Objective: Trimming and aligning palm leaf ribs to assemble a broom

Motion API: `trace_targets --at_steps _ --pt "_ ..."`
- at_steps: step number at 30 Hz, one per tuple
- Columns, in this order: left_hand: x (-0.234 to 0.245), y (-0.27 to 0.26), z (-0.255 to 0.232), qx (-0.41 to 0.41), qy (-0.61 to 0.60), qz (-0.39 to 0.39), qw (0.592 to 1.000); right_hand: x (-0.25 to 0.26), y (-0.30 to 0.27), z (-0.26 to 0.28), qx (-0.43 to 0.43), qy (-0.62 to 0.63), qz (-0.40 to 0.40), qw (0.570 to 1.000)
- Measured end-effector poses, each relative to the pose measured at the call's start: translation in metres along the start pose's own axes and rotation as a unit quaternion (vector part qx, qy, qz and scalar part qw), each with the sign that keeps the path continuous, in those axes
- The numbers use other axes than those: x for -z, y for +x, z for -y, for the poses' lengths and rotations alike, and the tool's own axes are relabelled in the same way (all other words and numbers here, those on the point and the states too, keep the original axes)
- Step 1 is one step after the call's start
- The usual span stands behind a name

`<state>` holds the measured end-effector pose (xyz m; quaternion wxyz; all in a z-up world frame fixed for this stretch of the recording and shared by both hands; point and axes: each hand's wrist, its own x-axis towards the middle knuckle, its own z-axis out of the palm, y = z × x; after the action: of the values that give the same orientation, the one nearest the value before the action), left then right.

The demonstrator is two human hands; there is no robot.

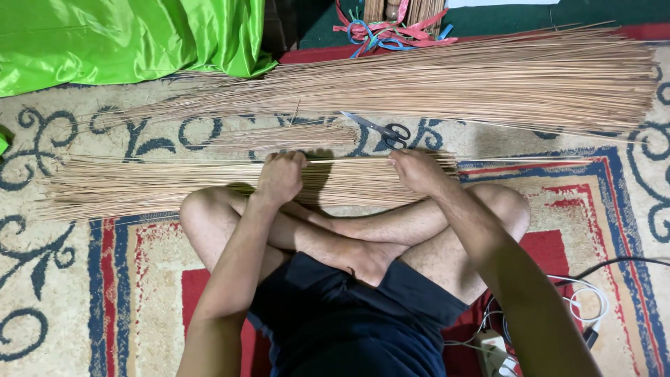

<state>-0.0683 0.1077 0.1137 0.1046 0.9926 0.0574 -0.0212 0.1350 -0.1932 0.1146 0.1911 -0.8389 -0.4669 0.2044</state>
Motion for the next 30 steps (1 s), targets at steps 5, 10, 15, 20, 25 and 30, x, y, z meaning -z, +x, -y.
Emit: trace_targets --at_steps 5,10,15,20,25,30 --pt "-0.017 0.023 -0.07 -0.027 -0.009 -0.005 1.0 -0.011 0.003 0.052 0.017 0.018 0.009 1.0" --pt "-0.029 0.032 -0.088 -0.029 0.007 -0.013 0.999 -0.026 0.012 0.053 0.036 0.034 -0.003 0.999" --pt "0.01 0.001 -0.044 -0.006 0.019 0.014 1.0 -0.028 0.006 -0.004 0.037 -0.039 -0.043 0.998" --pt "-0.01 -0.01 0.0 0.014 0.045 -0.018 0.999 -0.039 -0.005 -0.043 0.025 -0.102 -0.065 0.992" --pt "-0.022 0.003 -0.038 -0.009 -0.008 -0.024 1.0 -0.053 0.002 -0.012 0.037 -0.09 -0.085 0.992" --pt "-0.048 0.007 -0.05 -0.045 0.01 -0.053 0.998 -0.06 0.005 0.008 0.06 -0.097 -0.122 0.986"
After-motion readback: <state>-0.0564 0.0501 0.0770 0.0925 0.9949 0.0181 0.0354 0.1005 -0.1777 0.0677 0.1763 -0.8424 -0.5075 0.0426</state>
